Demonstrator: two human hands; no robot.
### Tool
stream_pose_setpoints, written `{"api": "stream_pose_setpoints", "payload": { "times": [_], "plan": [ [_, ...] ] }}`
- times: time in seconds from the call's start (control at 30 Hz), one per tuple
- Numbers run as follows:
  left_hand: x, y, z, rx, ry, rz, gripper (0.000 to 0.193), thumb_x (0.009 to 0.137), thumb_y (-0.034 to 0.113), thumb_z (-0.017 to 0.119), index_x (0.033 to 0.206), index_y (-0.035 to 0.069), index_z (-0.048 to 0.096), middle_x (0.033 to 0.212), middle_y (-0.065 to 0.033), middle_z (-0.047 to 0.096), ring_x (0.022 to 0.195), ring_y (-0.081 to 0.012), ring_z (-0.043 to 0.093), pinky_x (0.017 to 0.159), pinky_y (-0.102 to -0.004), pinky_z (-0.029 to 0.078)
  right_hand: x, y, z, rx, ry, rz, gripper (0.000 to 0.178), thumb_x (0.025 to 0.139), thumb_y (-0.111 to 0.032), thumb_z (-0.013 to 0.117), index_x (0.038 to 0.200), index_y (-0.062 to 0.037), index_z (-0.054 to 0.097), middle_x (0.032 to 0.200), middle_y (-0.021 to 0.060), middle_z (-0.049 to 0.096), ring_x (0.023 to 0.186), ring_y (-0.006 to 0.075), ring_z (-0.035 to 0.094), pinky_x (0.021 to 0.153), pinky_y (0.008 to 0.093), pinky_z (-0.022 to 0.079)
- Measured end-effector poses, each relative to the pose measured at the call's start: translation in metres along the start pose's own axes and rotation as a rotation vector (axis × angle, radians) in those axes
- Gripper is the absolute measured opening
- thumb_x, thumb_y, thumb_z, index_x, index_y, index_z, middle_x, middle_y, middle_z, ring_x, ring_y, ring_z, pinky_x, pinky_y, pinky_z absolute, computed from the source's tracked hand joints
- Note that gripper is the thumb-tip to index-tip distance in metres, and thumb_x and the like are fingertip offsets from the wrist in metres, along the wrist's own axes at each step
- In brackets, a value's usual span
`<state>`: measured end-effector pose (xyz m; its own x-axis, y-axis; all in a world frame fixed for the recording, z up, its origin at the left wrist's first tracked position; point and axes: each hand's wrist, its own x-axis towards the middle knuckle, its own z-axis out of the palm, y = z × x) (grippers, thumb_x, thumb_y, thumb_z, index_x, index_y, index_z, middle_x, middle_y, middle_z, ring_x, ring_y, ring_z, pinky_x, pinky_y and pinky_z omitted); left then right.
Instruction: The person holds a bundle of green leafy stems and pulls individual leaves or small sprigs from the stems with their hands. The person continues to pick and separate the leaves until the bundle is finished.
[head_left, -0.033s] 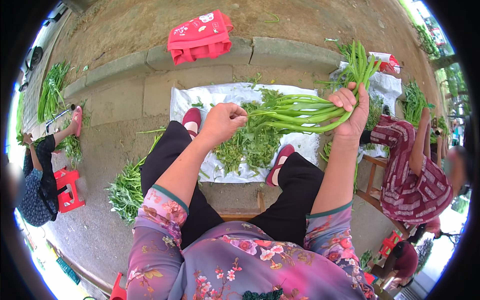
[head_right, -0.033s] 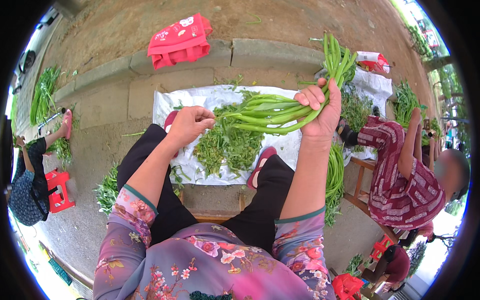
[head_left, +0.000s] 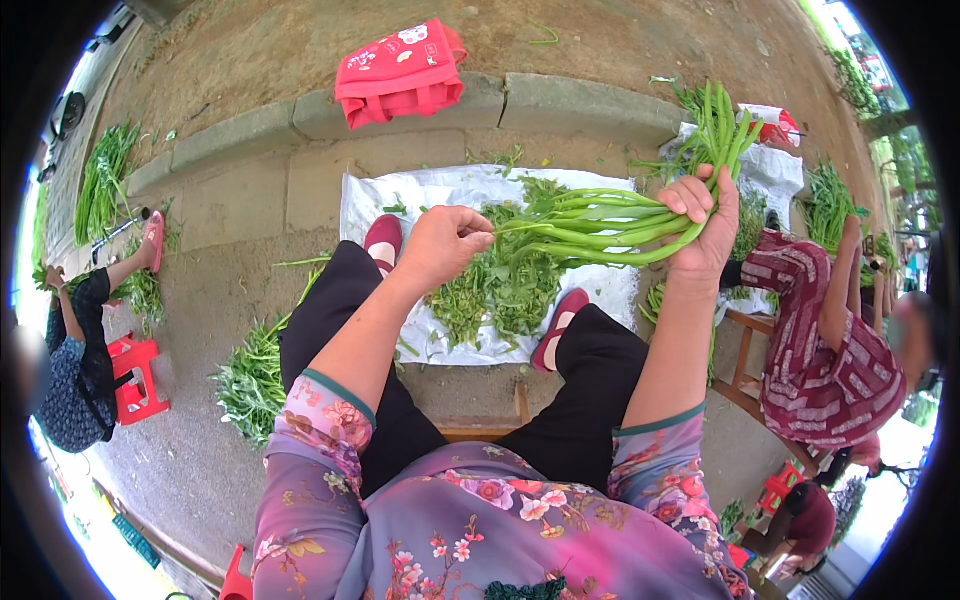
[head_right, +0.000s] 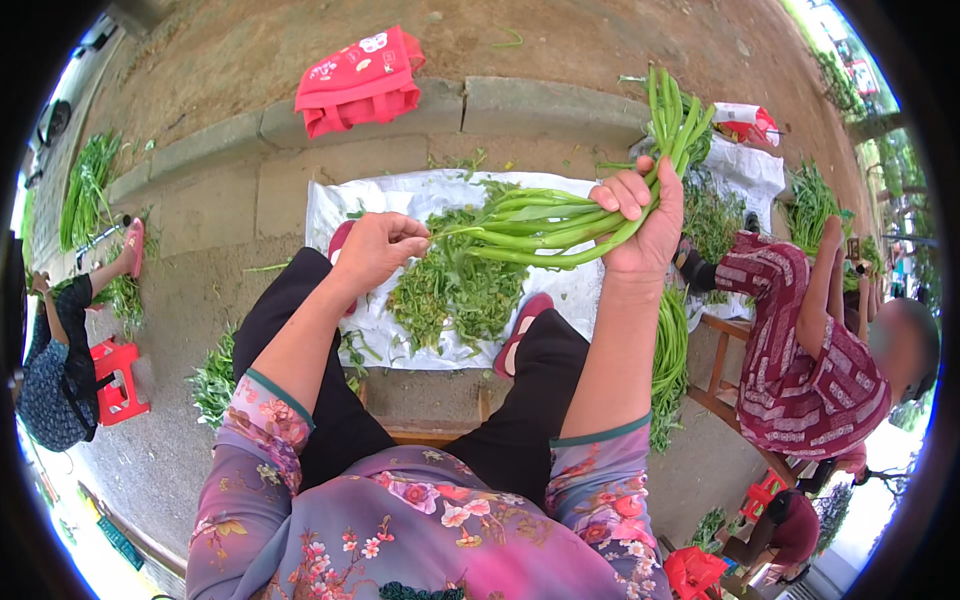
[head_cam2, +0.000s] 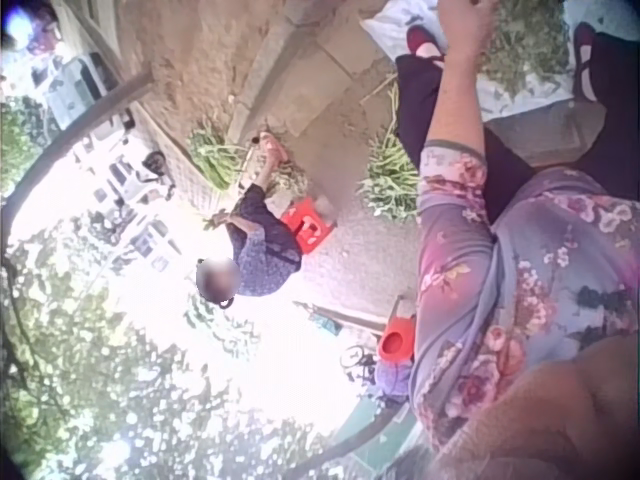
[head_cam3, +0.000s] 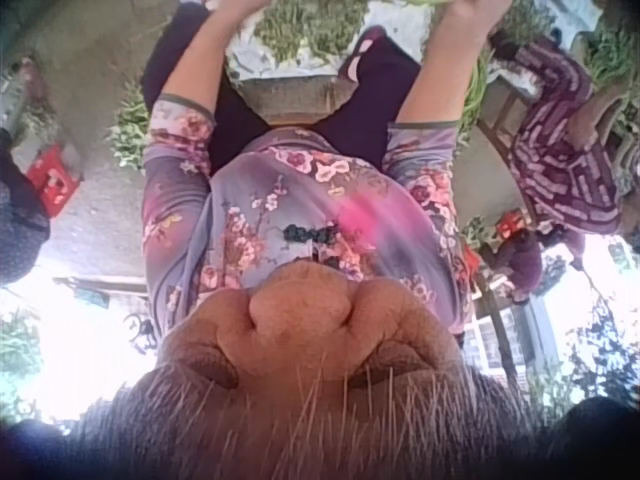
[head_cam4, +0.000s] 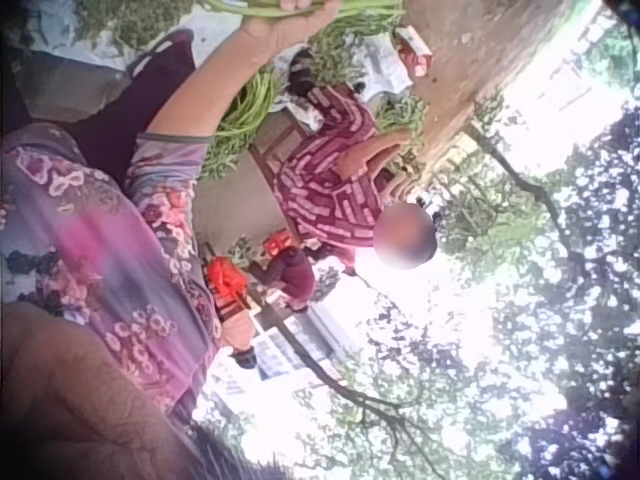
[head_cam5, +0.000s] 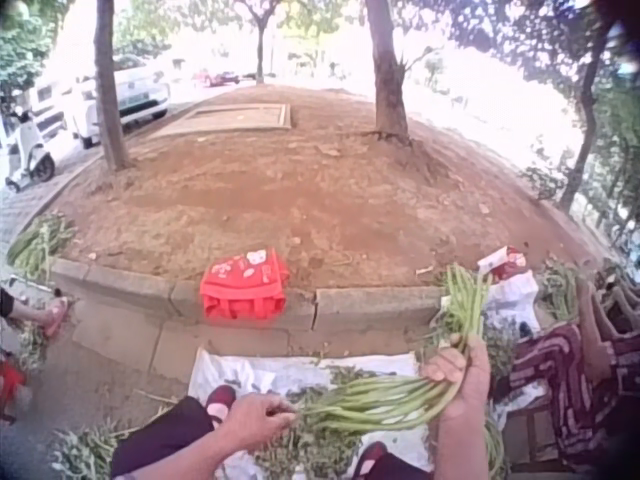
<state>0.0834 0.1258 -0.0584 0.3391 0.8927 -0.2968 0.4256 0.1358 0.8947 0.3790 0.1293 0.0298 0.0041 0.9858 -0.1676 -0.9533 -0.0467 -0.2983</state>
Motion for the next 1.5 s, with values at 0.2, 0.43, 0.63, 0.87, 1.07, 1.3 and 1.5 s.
{"api": "stream_pose_setpoints", "payload": {
  "times": [0.2, 0.43, 0.63, 0.87, 1.07, 1.3, 1.5],
  "plan": [
    [-0.004, 0.006, -0.009, 0.061, 0.011, -0.084, 0.016, 0.076, 0.016, 0.066, 0.081, 0.0, 0.067, 0.068, -0.0077, 0.065, 0.061, -0.0133, 0.059, 0.059, -0.029, 0.046, -0.002, -0.006, -0.005, -0.024, 0.007, 0.006, 0.024, 0.09, -0.025, 0.051, 0.084, -0.0038, 0.059, 0.053, -0.0011, 0.04, 0.046, 0.0113, 0.039, 0.055, 0.0296, 0.036],
    [-0.004, -0.002, -0.005, -0.036, 0.061, -0.089, 0.015, 0.078, 0.013, 0.062, 0.084, 0.0, 0.066, 0.068, -0.0078, 0.065, 0.06, -0.0127, 0.059, 0.06, -0.0289, 0.047, -0.003, -0.007, -0.005, -0.029, 0.012, 0.007, 0.023, 0.09, -0.025, 0.051, 0.083, -0.0042, 0.058, 0.053, -0.0014, 0.039, 0.045, 0.0114, 0.038, 0.055, 0.0297, 0.036],
    [0.0, 0.003, -0.005, -0.414, 0.054, -0.303, 0.012, 0.08, 0.007, 0.059, 0.084, -0.003, 0.062, 0.07, -0.0051, 0.063, 0.056, -0.0078, 0.053, 0.051, -0.0216, 0.042, -0.001, -0.006, -0.005, -0.038, 0.02, -0.003, 0.023, 0.09, -0.025, 0.051, 0.083, -0.0052, 0.058, 0.053, -0.0018, 0.039, 0.045, 0.0111, 0.038, 0.054, 0.0299, 0.036],
    [-0.002, 0.003, -0.002, -0.594, 0.133, -0.466, 0.008, 0.08, 0.007, 0.06, 0.083, 0.0, 0.061, 0.069, -0.0044, 0.062, 0.053, -0.0048, 0.05, 0.045, -0.0172, 0.036, -0.002, -0.002, -0.002, -0.046, 0.012, 0.002, 0.023, 0.09, -0.025, 0.051, 0.084, -0.0042, 0.058, 0.053, -0.0012, 0.039, 0.045, 0.0112, 0.038, 0.054, 0.0295, 0.036],
    [-0.003, -0.005, -0.004, -0.593, 0.205, -0.387, 0.009, 0.081, 0.009, 0.062, 0.083, 0.0, 0.062, 0.071, -0.0037, 0.063, 0.055, -0.0047, 0.051, 0.048, -0.0174, 0.038, -0.006, -0.011, 0.0, -0.036, -0.006, -0.058, 0.021, 0.09, -0.022, 0.051, 0.085, -0.0022, 0.055, 0.053, -0.0031, 0.034, 0.043, 0.009, 0.034, 0.053, 0.0272, 0.034],
    [-0.004, -0.007, 0.001, -0.402, 0.209, -0.226, 0.018, 0.077, 0.01, 0.066, 0.093, 0.0, 0.064, 0.078, -0.0051, 0.064, 0.066, -0.0091, 0.055, 0.061, -0.0219, 0.043, -0.007, -0.011, -0.001, -0.043, 0.009, -0.055, 0.022, 0.09, -0.023, 0.051, 0.085, -0.0022, 0.055, 0.053, -0.0032, 0.034, 0.043, 0.0089, 0.034, 0.053, 0.0275, 0.034],
    [-0.007, 0.006, 0.009, 0.005, 0.201, -0.009, 0.023, 0.073, 0.009, 0.069, 0.096, 0.004, 0.067, 0.084, -0.0052, 0.065, 0.074, -0.0119, 0.057, 0.068, -0.0251, 0.044, -0.004, -0.004, -0.001, -0.016, -0.029, 0.034, 0.024, 0.09, -0.025, 0.05, 0.085, -0.0033, 0.059, 0.052, -0.0013, 0.039, 0.044, 0.011, 0.038, 0.054, 0.0294, 0.035]
  ]
}}
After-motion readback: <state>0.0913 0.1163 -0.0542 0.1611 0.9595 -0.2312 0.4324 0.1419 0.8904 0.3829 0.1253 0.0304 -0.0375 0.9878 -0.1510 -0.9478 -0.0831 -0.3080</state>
